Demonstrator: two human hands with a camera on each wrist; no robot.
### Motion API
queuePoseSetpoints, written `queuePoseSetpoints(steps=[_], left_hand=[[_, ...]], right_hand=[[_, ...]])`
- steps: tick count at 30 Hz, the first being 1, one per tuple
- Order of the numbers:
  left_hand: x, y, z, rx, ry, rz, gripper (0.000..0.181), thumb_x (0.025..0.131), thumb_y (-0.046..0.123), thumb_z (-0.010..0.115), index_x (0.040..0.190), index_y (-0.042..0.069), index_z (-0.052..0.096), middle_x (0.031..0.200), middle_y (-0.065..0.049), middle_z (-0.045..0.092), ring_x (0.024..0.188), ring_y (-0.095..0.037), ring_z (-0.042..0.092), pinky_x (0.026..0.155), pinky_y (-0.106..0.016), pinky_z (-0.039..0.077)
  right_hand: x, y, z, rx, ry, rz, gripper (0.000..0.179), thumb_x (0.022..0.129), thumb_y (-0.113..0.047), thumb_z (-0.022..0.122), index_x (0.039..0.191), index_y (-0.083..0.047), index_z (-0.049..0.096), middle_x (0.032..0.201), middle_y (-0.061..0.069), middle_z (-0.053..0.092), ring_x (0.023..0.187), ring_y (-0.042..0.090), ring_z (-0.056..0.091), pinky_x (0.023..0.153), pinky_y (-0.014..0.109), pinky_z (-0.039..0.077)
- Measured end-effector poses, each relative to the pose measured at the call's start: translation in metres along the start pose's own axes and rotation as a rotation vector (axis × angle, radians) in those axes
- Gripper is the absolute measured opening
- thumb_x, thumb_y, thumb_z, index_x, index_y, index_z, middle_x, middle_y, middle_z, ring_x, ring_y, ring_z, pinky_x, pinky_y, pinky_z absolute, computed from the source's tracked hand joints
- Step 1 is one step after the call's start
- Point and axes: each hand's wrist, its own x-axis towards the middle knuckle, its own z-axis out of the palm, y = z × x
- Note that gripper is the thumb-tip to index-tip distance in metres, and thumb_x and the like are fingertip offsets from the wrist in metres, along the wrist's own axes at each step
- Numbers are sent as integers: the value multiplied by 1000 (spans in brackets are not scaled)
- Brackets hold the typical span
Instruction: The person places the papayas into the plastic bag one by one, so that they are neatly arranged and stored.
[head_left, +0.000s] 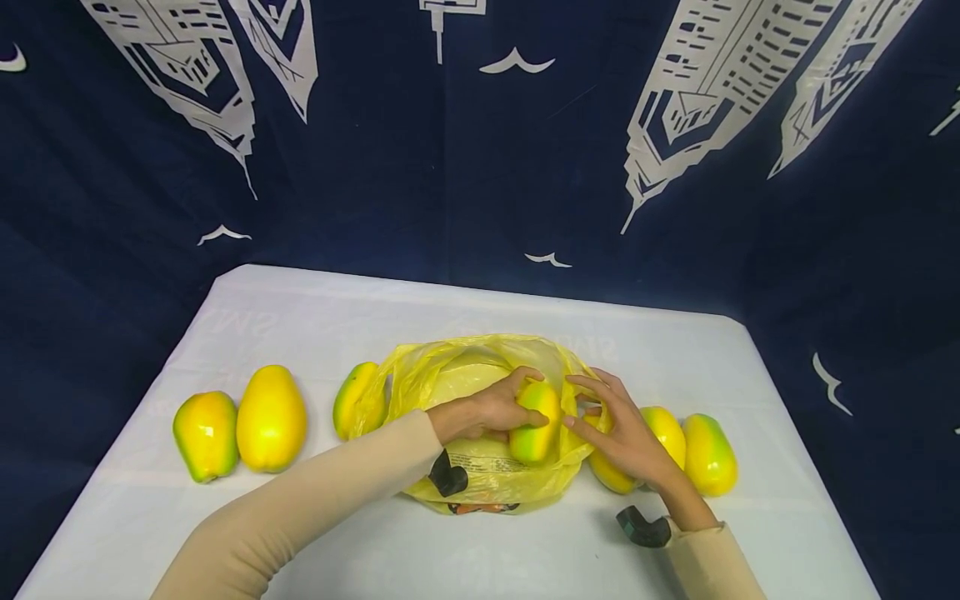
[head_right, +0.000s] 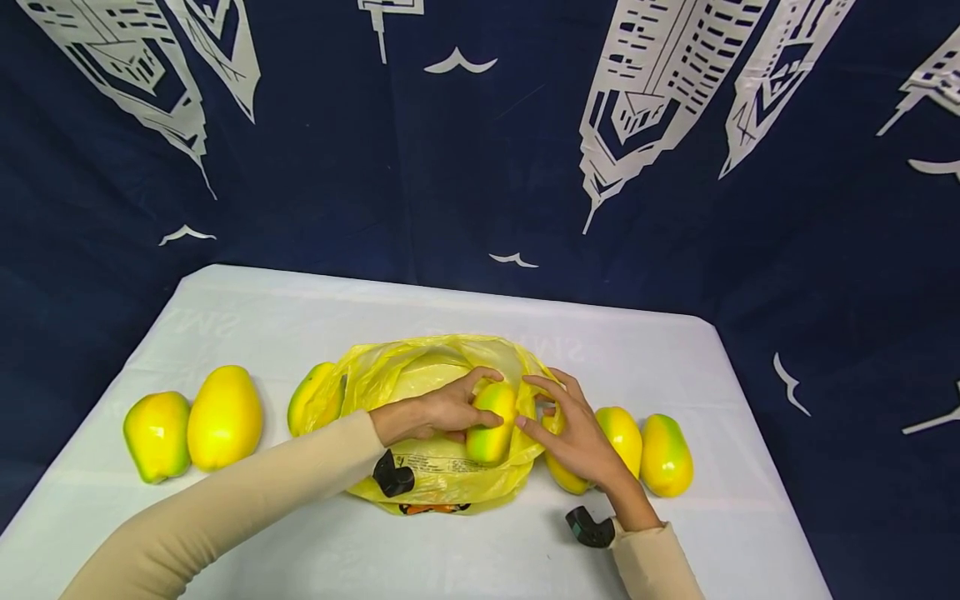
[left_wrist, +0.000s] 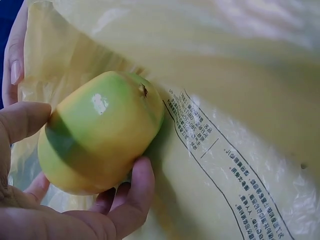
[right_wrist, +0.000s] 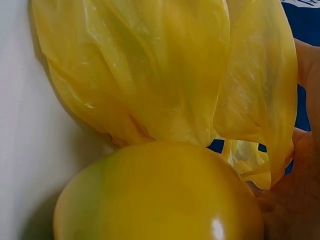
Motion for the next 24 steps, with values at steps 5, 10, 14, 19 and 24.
queuePoseSetpoints(steps=[5, 10, 14, 19, 24], left_hand=[[0, 1, 1, 53, 35, 24, 69, 90, 16, 75, 148, 23, 38, 143, -17, 45, 112, -30, 57, 95, -48, 53], [1, 1, 3, 137, 67, 46, 72, 90, 19, 76, 150, 19, 36, 143, -17, 46, 124, -31, 51, 107, -50, 43], [0, 1, 3, 177, 80, 44, 74, 89, 21, 76, 151, 20, 35, 147, -17, 45, 128, -32, 49, 109, -51, 41], [-2, 2, 1, 228, 111, 52, 75, 89, 23, 76, 152, 20, 35, 150, -17, 43, 134, -35, 44, 111, -53, 38], [-8, 5, 1, 371, 158, 58, 75, 89, 30, 76, 152, 23, 36, 144, -18, 46, 130, -36, 40, 107, -55, 39]], right_hand=[[0, 0, 0, 5, 3, -8, 53, 96, -25, 68, 145, -19, 49, 160, 17, 24, 123, 35, 59, 98, 40, 54], [0, 0, 0, 5, 6, -7, 53, 96, -26, 69, 145, -19, 49, 159, 17, 25, 123, 35, 59, 98, 47, 53], [0, 1, 0, 7, 3, -8, 53, 97, -26, 68, 145, -19, 49, 159, 17, 25, 124, 35, 59, 98, 48, 53], [0, 1, 0, 3, 4, -6, 53, 97, -26, 68, 145, -19, 49, 159, 18, 25, 123, 35, 60, 98, 47, 53], [1, 1, 0, -2, 7, -10, 53, 96, -26, 69, 145, -18, 49, 159, 17, 26, 122, 34, 60, 97, 43, 54]])
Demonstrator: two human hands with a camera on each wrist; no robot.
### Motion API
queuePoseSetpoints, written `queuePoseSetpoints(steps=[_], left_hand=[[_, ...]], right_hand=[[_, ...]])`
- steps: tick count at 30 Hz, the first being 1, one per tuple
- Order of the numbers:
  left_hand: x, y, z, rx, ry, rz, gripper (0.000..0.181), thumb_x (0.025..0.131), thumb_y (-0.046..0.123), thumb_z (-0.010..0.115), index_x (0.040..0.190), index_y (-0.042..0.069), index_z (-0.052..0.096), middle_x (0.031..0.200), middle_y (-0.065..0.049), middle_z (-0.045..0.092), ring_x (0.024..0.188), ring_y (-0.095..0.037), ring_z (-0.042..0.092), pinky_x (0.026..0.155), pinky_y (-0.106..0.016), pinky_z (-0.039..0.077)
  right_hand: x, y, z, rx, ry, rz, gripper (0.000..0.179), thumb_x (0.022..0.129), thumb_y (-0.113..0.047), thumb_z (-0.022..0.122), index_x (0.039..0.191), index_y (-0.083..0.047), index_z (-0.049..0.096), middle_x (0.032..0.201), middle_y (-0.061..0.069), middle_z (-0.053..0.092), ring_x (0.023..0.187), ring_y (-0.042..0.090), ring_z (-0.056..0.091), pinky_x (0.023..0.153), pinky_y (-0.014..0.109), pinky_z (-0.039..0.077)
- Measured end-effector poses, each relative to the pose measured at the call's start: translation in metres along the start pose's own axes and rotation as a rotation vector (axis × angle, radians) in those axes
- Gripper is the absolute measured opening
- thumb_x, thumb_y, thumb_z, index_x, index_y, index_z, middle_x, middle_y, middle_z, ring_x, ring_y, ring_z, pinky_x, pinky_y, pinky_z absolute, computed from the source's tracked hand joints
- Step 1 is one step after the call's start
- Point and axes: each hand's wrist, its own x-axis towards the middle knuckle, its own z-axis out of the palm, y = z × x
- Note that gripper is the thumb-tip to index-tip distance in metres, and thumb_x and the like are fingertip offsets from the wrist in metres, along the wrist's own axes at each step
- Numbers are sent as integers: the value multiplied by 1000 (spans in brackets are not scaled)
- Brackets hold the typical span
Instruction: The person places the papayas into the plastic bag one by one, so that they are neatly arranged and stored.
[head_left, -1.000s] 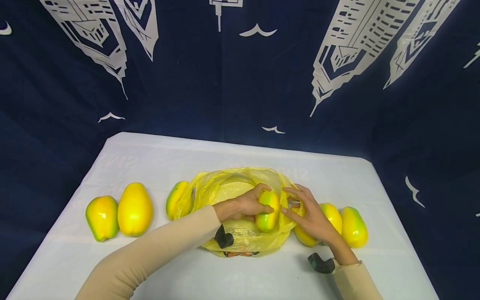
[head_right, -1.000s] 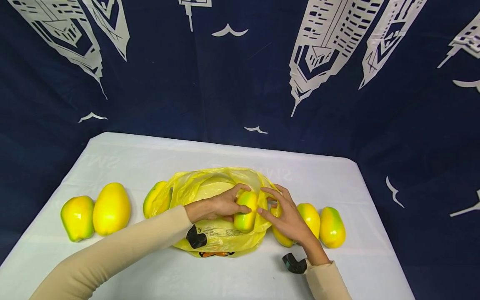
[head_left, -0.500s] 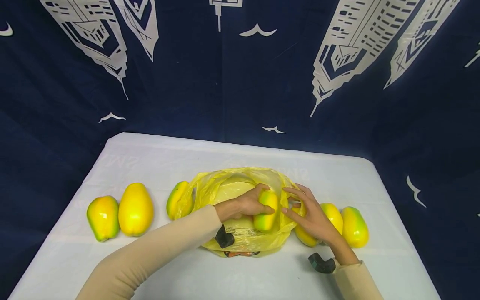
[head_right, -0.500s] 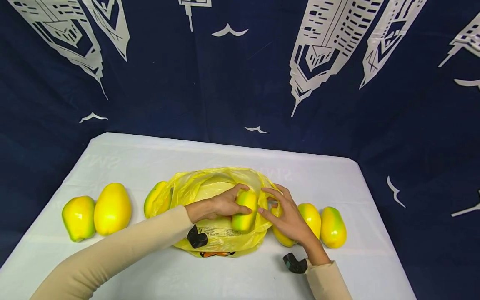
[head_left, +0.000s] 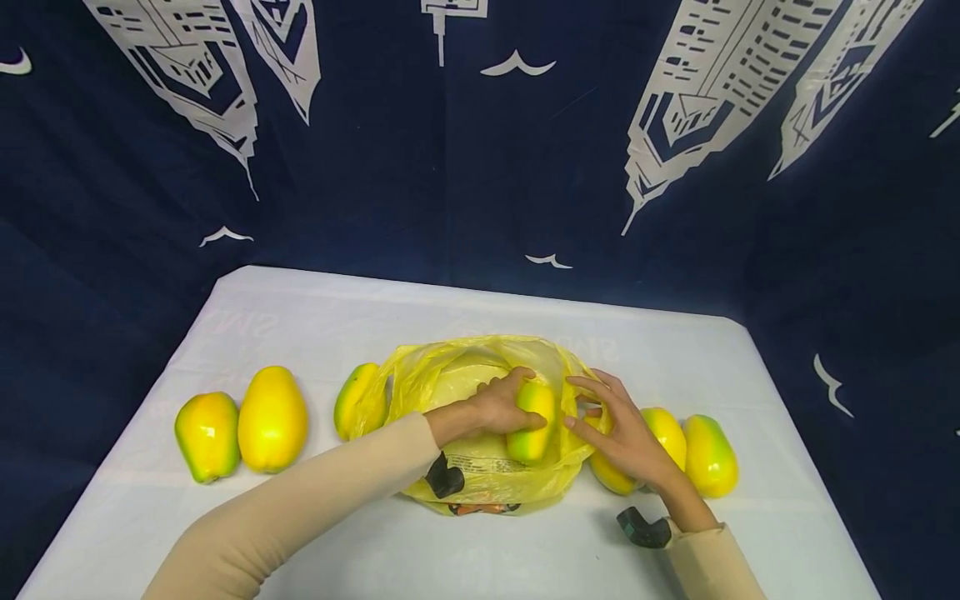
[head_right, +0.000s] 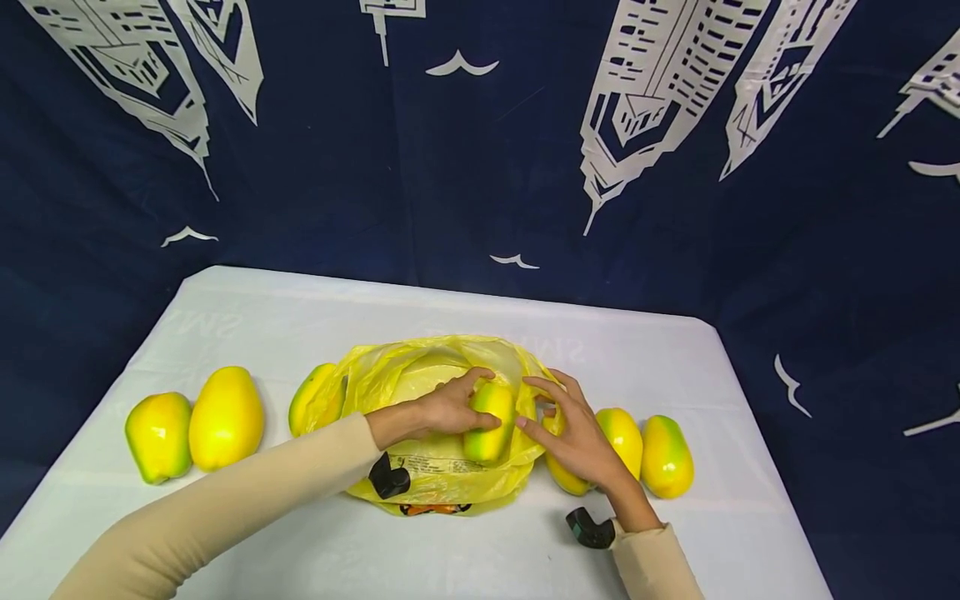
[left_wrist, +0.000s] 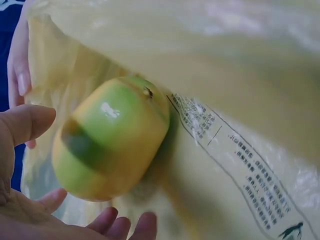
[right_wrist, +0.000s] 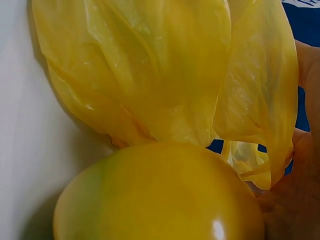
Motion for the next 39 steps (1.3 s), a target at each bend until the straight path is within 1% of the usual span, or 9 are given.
queuePoseSetpoints(steps=[5, 10, 15, 20, 24, 29, 32, 36, 39], left_hand=[[-8, 4, -4, 92, 2, 38, 75, 90, 33, 74, 153, 24, 34, 140, -17, 47, 124, -33, 38, 102, -54, 41], [-18, 8, -11, 117, 15, 90, 73, 91, 33, 72, 153, 23, 36, 146, -14, 47, 132, -33, 38, 105, -53, 41], [-34, 12, -27, 146, 10, 204, 70, 93, 30, 70, 154, 20, 37, 149, -14, 48, 139, -33, 37, 108, -52, 41], [-59, 11, -52, 246, 47, 340, 67, 95, 28, 67, 153, 17, 37, 146, -12, 51, 138, -32, 38, 111, -51, 38], [-83, 11, -76, 255, 92, 392, 64, 95, 27, 66, 153, 18, 39, 146, -8, 52, 137, -28, 42, 113, -51, 36], [-114, 4, -106, 225, 144, 411, 62, 96, 28, 66, 152, 21, 39, 142, -6, 54, 133, -25, 48, 105, -49, 46], [-130, -3, -124, 203, 147, 414, 59, 98, 28, 64, 151, 20, 40, 140, -6, 56, 128, -25, 53, 99, -46, 51], [-145, -15, -145, 179, 143, 433, 52, 99, 28, 63, 148, 20, 45, 138, -5, 58, 123, -25, 56, 96, -45, 53], [-154, -27, -159, 173, 136, 426, 49, 101, 29, 61, 147, 22, 46, 138, -4, 58, 122, -24, 58, 96, -45, 53]], right_hand=[[0, 0, 0, -1, -1, 8, 53, 96, -27, 69, 145, -20, 49, 159, 17, 26, 122, 34, 60, 97, 35, 54], [-1, -1, -1, 6, -7, 19, 53, 96, -29, 68, 145, -21, 50, 159, 16, 26, 123, 35, 59, 98, 37, 53], [-1, 0, -1, 3, -3, 19, 53, 96, -28, 69, 145, -20, 49, 159, 16, 26, 124, 35, 59, 98, 38, 53], [-2, 2, -1, 2, 0, 11, 53, 96, -27, 69, 145, -19, 50, 159, 17, 26, 123, 35, 59, 98, 34, 53], [-3, 3, -1, -9, 5, -1, 54, 96, -26, 70, 145, -18, 50, 158, 18, 27, 123, 34, 60, 97, 33, 53], [-2, 2, -1, -3, 1, -3, 53, 96, -26, 70, 145, -19, 50, 158, 18, 26, 123, 33, 60, 98, 38, 54], [-2, 2, 0, -2, -3, 2, 53, 96, -27, 69, 145, -20, 50, 159, 17, 26, 123, 33, 60, 98, 41, 53], [-2, 2, 0, -8, -2, 5, 53, 96, -27, 69, 145, -20, 50, 159, 17, 26, 124, 33, 60, 98, 39, 54], [-3, 2, 0, -5, 2, 2, 53, 96, -26, 69, 145, -19, 50, 158, 18, 27, 123, 34, 60, 98, 39, 54]])
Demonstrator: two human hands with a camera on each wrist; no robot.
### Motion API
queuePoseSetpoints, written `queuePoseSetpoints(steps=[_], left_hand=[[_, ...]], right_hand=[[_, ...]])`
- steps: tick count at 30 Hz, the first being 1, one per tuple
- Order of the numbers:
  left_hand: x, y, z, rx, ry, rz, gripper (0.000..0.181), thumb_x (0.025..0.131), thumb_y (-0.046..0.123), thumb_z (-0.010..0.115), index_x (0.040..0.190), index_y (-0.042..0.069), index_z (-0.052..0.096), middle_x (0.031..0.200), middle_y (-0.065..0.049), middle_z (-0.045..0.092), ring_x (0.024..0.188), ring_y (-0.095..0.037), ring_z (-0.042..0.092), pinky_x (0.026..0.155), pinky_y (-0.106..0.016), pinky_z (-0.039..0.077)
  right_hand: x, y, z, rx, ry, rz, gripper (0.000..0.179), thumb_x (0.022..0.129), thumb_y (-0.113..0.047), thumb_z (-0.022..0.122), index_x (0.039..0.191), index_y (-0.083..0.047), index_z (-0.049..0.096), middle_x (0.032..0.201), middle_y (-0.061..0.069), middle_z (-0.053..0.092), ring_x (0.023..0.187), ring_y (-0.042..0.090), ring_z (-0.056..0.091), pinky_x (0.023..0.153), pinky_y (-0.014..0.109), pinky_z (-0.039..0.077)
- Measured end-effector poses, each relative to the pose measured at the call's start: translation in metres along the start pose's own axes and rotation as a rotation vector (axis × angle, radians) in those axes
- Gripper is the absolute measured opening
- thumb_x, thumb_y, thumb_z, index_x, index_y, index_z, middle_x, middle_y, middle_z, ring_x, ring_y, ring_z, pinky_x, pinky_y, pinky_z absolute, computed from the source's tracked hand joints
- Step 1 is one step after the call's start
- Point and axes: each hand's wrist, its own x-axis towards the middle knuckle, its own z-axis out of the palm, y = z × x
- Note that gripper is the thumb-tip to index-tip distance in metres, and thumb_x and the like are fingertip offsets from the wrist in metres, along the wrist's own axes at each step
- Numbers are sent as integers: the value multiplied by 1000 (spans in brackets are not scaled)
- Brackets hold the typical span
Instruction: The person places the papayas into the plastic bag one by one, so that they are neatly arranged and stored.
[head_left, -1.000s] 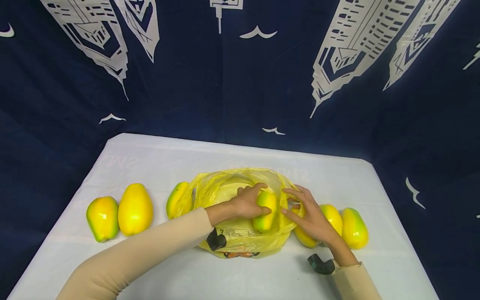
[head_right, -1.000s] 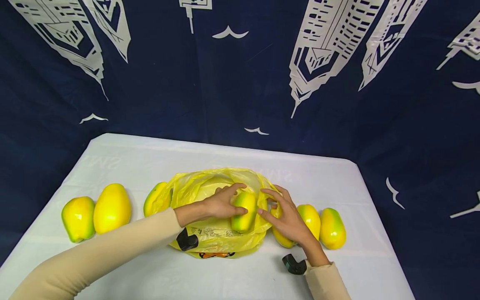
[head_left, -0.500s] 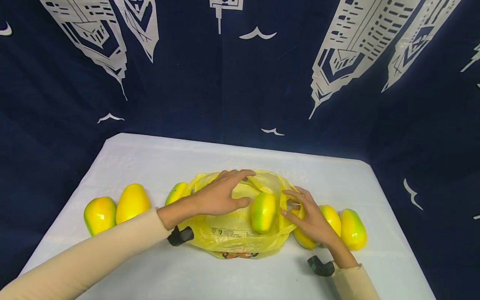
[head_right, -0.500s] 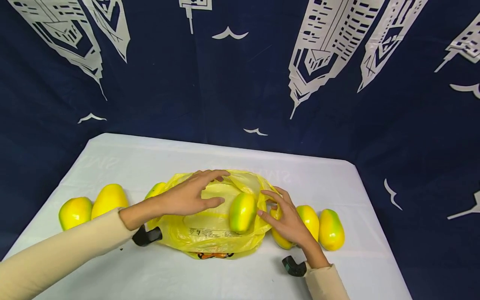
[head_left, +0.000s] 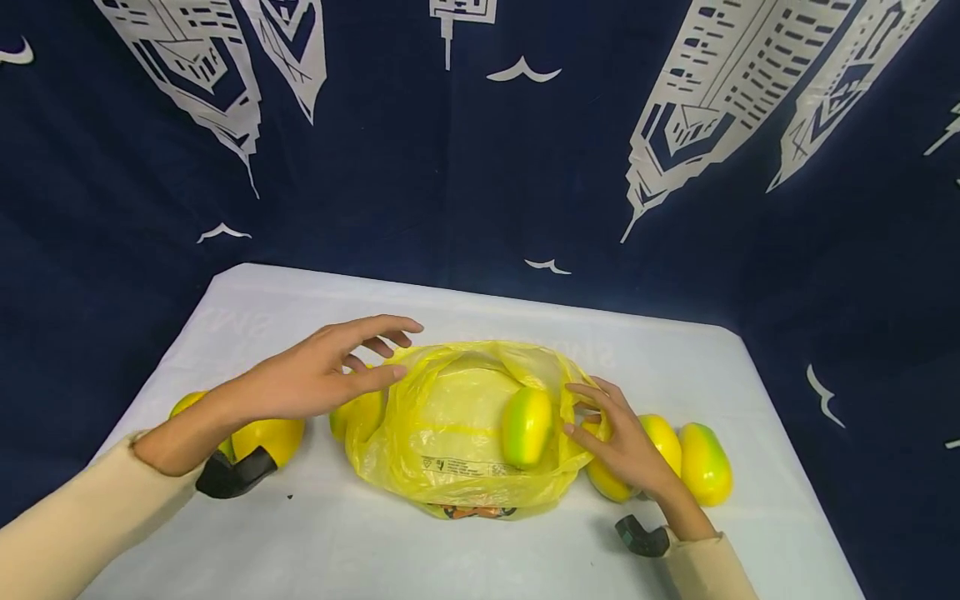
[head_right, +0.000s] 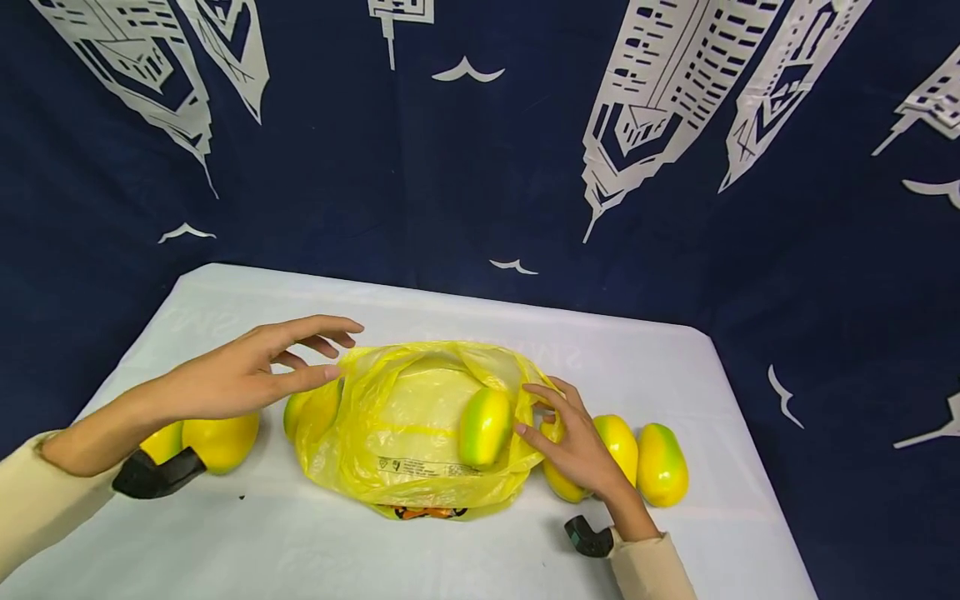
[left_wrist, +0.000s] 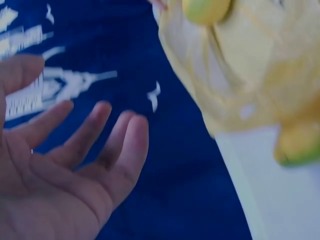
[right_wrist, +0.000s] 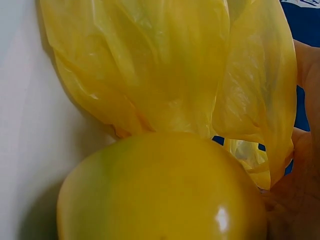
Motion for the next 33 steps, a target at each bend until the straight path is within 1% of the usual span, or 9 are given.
queuePoseSetpoints(steps=[5, 11, 17, 19, 24, 26, 28, 32, 33], left_hand=[[-20, -22, -21, 0, -38, -47, 51, 102, 32, 58, 151, 25, 42, 139, -5, 57, 123, -24, 58, 97, -46, 53], [-40, -61, -42, -4, -81, -86, 54, 101, 27, 61, 151, 22, 42, 144, -6, 54, 123, -23, 58, 94, -33, 54], [-67, -102, -60, 33, -91, -194, 55, 98, 28, 66, 148, 25, 46, 143, -4, 56, 120, -9, 57, 90, -25, 52], [-79, -114, -64, 35, -79, -229, 58, 96, 27, 68, 149, 26, 44, 148, -5, 52, 122, -12, 56, 89, -24, 52], [-104, -139, -71, 62, -32, -280, 62, 95, 23, 70, 150, 22, 43, 152, -11, 43, 128, -39, 50, 93, -49, 52], [-110, -146, -71, 68, -16, -299, 63, 94, 23, 71, 150, 21, 43, 153, -12, 40, 128, -38, 49, 94, -56, 49], [-113, -152, -70, 79, -7, -317, 65, 93, 24, 72, 150, 23, 43, 154, -10, 38, 128, -27, 51, 95, -51, 50], [-113, -157, -66, 59, -20, -335, 68, 92, 26, 73, 152, 25, 41, 157, -12, 33, 128, -26, 51, 89, -38, 52], [-112, -157, -66, 40, -28, -330, 69, 92, 25, 73, 152, 24, 40, 157, -14, 32, 128, -32, 51, 87, -38, 52]], right_hand=[[0, 0, 1, 4, 2, -2, 54, 96, -25, 70, 145, -18, 50, 158, 18, 27, 123, 34, 60, 98, 44, 53], [0, 0, 1, -4, 3, 1, 54, 96, -26, 69, 145, -19, 50, 158, 18, 27, 123, 33, 60, 98, 44, 53], [-1, 0, 1, -2, 5, 7, 54, 96, -26, 69, 145, -19, 50, 158, 18, 27, 123, 33, 60, 98, 39, 54], [-1, 0, 1, -3, 4, 7, 54, 96, -26, 69, 145, -19, 50, 159, 17, 26, 123, 32, 60, 98, 39, 54], [0, -1, 1, -8, -2, 5, 54, 96, -27, 69, 146, -20, 50, 159, 18, 26, 123, 32, 59, 98, 42, 53], [0, 0, 1, -12, -1, 5, 53, 96, -27, 69, 145, -19, 50, 159, 18, 26, 123, 32, 60, 98, 45, 53], [-1, 0, 1, -11, 1, 6, 53, 96, -26, 69, 145, -18, 50, 159, 18, 26, 123, 33, 60, 98, 47, 52], [-1, -1, 0, -2, 2, 14, 52, 97, -25, 68, 145, -17, 50, 158, 19, 26, 124, 35, 59, 99, 49, 51], [-2, -2, 0, 2, 0, 16, 52, 97, -25, 68, 145, -16, 50, 158, 19, 26, 124, 35, 59, 100, 49, 51]])
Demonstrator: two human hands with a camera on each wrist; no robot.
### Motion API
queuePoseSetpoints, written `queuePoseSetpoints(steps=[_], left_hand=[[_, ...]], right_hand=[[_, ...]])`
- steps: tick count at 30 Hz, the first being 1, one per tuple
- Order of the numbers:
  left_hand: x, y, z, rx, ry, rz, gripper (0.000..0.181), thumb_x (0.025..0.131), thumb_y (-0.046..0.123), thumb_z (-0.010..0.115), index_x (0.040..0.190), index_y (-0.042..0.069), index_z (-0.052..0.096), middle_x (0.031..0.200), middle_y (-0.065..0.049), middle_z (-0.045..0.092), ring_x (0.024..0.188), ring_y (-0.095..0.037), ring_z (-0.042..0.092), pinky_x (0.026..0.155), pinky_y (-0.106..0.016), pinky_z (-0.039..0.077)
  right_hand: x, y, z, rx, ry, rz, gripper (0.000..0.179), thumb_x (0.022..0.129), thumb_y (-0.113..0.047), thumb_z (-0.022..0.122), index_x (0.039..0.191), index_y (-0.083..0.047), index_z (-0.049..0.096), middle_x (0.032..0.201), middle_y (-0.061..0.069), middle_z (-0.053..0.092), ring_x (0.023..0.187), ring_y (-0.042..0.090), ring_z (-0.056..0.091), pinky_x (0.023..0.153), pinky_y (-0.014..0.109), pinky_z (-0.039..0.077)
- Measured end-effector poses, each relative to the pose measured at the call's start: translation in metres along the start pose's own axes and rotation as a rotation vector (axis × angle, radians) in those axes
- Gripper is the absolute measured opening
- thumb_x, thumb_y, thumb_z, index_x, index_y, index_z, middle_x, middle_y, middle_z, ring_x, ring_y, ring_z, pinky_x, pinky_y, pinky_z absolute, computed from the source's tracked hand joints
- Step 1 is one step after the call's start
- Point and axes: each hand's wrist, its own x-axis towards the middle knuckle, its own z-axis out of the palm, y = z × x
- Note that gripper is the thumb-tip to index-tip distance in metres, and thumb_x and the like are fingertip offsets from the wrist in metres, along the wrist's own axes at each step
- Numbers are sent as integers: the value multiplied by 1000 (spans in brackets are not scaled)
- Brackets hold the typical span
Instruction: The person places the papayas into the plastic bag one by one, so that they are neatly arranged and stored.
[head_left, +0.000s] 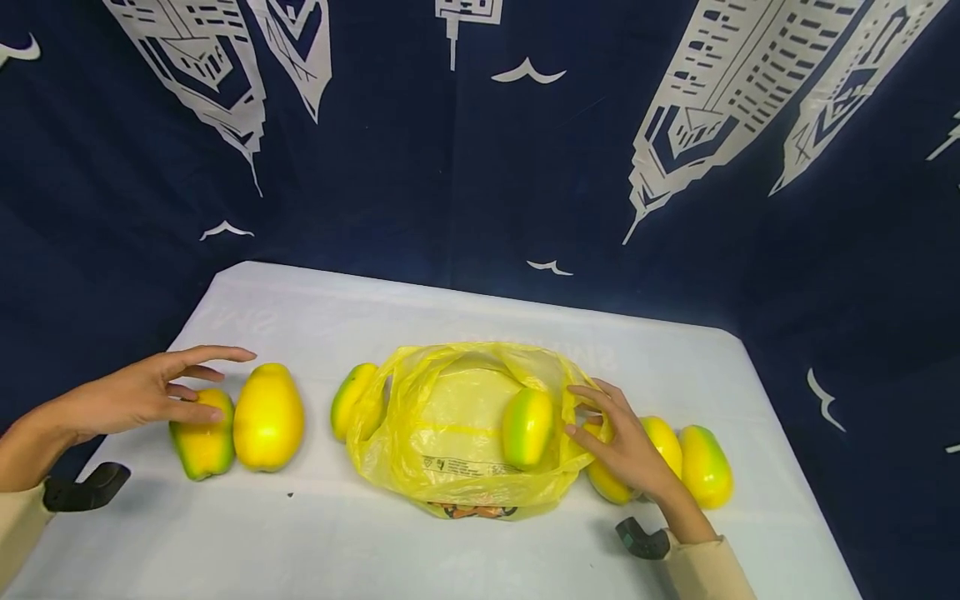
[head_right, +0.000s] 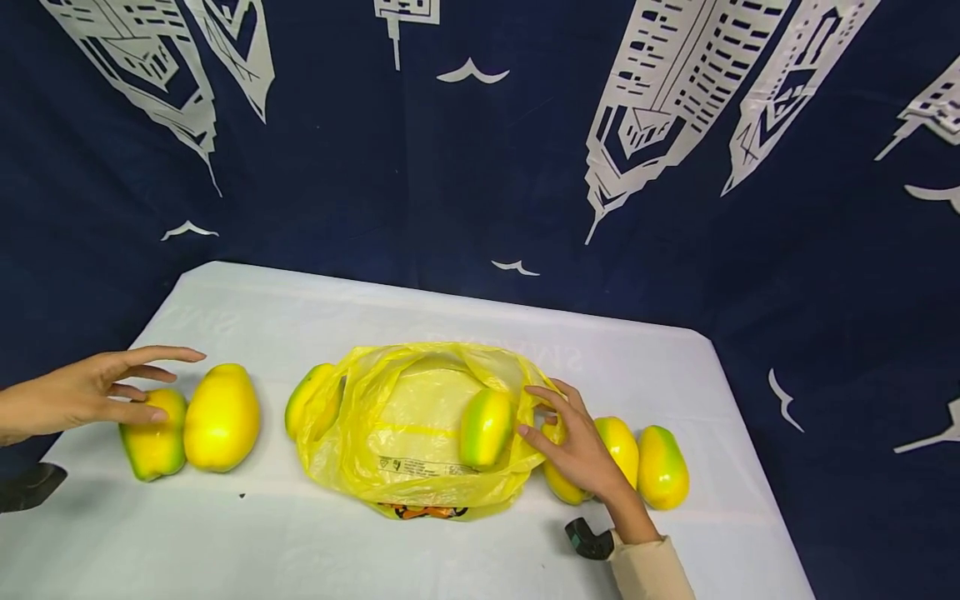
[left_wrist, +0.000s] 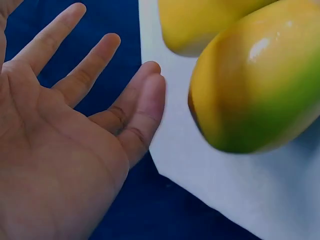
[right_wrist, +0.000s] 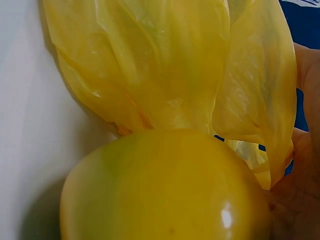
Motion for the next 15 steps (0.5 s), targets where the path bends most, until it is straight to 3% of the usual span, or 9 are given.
queuePoseSetpoints(steps=[2, 9, 15], left_hand=[[2, 1, 2, -27, -17, -5, 70, 91, 25, 73, 153, 24, 39, 157, -15, 32, 128, -41, 49, 84, -37, 53], [10, 7, 10, -94, -90, -54, 75, 89, 32, 75, 153, 28, 37, 155, -15, 31, 128, -41, 44, 80, -34, 50], [16, 10, 19, -63, -77, -14, 76, 86, 32, 78, 152, 27, 38, 152, -20, 28, 121, -38, 45, 77, -37, 45]], right_hand=[[0, -1, 0, 6, -2, 3, 53, 97, -26, 68, 145, -16, 50, 158, 19, 26, 125, 36, 58, 100, 50, 50], [0, 0, 1, 8, -3, 7, 53, 96, -26, 69, 145, -18, 50, 158, 18, 26, 125, 36, 58, 100, 50, 50], [-1, 1, 1, 6, -1, 7, 52, 96, -27, 68, 145, -20, 50, 159, 17, 25, 125, 34, 58, 100, 49, 51]])
